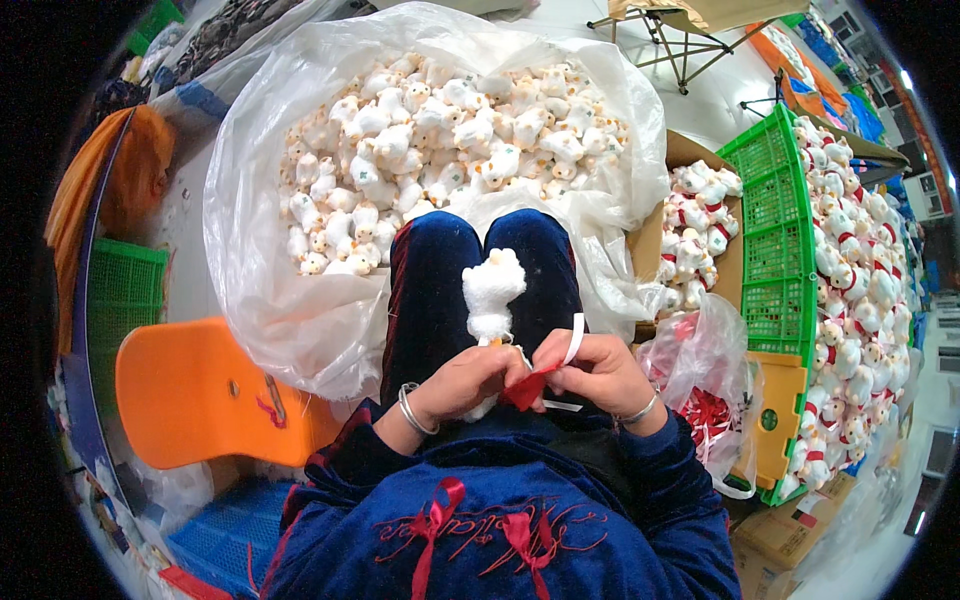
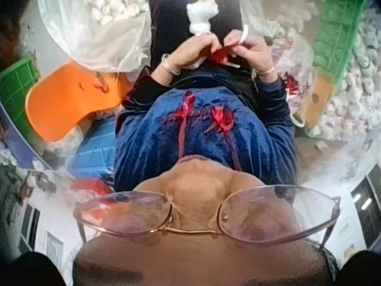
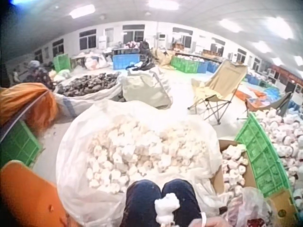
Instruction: The person sits on the floor and ties red ribbons around the necks of small white plush toys. They pick up each toy, wrap the ribbon, and adjust it before placing the finished toy into a nearby green crate.
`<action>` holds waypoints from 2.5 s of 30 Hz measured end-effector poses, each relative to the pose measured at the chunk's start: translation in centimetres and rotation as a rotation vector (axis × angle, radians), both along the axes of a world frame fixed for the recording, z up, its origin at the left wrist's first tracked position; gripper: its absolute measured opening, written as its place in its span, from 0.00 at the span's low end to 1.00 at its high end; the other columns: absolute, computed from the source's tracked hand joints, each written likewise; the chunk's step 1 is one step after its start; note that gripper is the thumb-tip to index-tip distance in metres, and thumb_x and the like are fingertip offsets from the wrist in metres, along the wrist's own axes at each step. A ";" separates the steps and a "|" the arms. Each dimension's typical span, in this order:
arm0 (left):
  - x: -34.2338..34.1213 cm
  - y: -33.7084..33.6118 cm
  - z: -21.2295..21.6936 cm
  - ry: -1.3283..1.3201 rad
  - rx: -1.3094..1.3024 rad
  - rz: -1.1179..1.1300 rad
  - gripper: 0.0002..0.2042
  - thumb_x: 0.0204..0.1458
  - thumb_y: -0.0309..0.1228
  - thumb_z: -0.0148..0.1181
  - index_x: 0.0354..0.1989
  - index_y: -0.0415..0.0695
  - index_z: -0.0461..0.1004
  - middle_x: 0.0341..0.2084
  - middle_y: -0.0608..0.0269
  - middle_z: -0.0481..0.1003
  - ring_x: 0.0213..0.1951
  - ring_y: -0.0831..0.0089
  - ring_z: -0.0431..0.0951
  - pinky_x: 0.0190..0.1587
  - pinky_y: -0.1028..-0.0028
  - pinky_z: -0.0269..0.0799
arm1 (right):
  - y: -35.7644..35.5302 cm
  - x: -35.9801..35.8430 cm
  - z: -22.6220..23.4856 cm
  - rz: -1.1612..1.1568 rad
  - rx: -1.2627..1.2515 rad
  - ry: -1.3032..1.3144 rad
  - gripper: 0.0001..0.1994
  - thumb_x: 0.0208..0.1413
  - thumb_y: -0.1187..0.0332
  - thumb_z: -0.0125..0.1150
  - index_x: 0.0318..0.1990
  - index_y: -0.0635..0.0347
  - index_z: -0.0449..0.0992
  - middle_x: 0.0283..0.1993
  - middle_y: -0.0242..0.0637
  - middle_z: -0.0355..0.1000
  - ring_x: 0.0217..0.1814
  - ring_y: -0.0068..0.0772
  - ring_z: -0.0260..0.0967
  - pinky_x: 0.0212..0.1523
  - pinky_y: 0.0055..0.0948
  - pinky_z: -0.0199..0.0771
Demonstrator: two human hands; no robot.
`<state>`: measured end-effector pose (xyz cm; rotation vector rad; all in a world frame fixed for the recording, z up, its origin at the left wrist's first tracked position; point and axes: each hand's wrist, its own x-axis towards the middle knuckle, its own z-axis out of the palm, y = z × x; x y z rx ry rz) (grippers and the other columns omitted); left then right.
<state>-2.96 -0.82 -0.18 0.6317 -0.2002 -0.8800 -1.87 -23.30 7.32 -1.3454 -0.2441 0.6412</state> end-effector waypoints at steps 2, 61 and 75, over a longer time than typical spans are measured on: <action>-0.2 0.2 0.4 -0.056 0.188 -0.085 0.14 0.70 0.40 0.48 0.44 0.40 0.72 0.37 0.59 0.79 0.40 0.70 0.82 0.47 0.74 0.76 | -0.1 -0.1 -1.1 0.004 0.049 -0.136 0.05 0.57 0.81 0.57 0.36 0.64 0.80 0.43 0.39 0.75 0.45 0.30 0.72 0.50 0.27 0.70; 4.0 4.4 2.4 -0.639 1.249 0.436 0.15 0.55 0.34 0.70 0.43 0.37 0.77 0.30 0.60 0.81 0.31 0.75 0.80 0.37 0.73 0.76 | 4.3 4.4 -6.0 -0.124 -0.812 -0.349 0.08 0.61 0.69 0.62 0.41 0.66 0.78 0.27 0.42 0.76 0.26 0.31 0.75 0.28 0.30 0.73; 4.1 4.1 0.5 -0.100 0.656 0.497 0.07 0.62 0.33 0.64 0.38 0.44 0.74 0.27 0.72 0.75 0.26 0.85 0.74 0.28 0.83 0.71 | 3.8 4.4 -6.8 -0.081 -0.092 0.230 0.16 0.69 0.61 0.56 0.51 0.66 0.79 0.37 0.35 0.79 0.34 0.24 0.76 0.33 0.23 0.74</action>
